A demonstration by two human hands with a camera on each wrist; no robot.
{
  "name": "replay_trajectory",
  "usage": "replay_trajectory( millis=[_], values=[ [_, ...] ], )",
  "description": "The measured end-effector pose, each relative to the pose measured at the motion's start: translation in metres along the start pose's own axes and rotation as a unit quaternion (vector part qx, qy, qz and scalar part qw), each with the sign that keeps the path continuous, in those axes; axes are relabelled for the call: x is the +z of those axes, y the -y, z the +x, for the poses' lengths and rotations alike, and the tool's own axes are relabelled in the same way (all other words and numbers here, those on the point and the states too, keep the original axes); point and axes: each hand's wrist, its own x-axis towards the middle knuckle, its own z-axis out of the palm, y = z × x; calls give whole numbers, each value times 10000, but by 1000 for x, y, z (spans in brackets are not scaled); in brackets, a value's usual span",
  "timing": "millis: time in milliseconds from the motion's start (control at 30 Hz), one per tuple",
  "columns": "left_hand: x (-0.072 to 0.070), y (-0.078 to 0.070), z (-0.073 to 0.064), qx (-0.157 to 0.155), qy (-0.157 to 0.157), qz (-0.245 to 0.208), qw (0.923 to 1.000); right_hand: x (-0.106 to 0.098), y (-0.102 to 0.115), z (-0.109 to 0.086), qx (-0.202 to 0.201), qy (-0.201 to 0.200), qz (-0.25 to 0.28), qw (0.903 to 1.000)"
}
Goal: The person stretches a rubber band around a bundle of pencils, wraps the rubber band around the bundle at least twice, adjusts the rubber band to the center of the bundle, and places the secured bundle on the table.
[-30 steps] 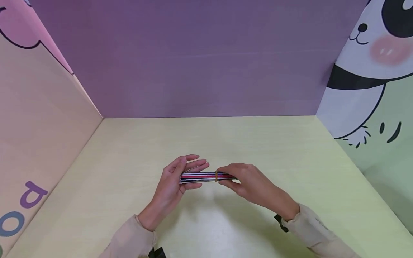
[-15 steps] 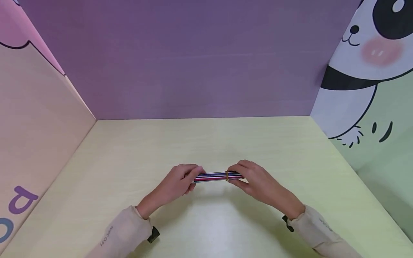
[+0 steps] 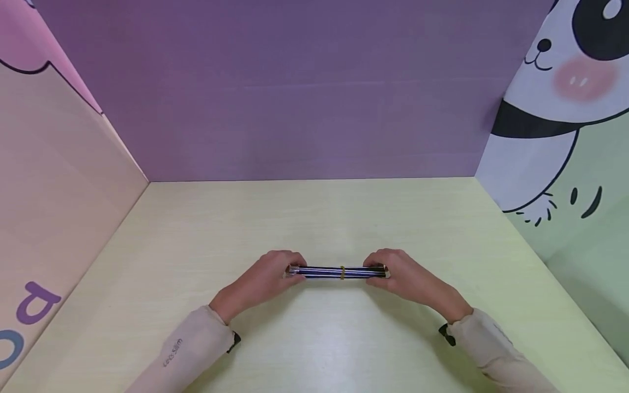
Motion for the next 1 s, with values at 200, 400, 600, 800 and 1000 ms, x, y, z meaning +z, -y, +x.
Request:
replay_trajectory(
  millis=[200, 400, 600, 800, 1000],
  values=[
    [7, -7, 2, -51, 95, 603, 9981, 4, -7, 0, -23, 262, -168, 9995],
    [8, -9, 0, 66, 61, 999, 9950, 4, -7, -4, 6, 218, -528, 9984],
    [2, -6, -11, -107, 184, 1007, 9947, 2, -8, -11, 230, 189, -700, 9971],
    [-2, -2, -27, -113, -116, 1060, 9942, -12, -9, -27, 585, 97, -747, 9954],
    [0, 2, -36, 326, -1111, 1953, 9739, -30, -8, -45, 392, -951, -1546, 9826]
  ],
)
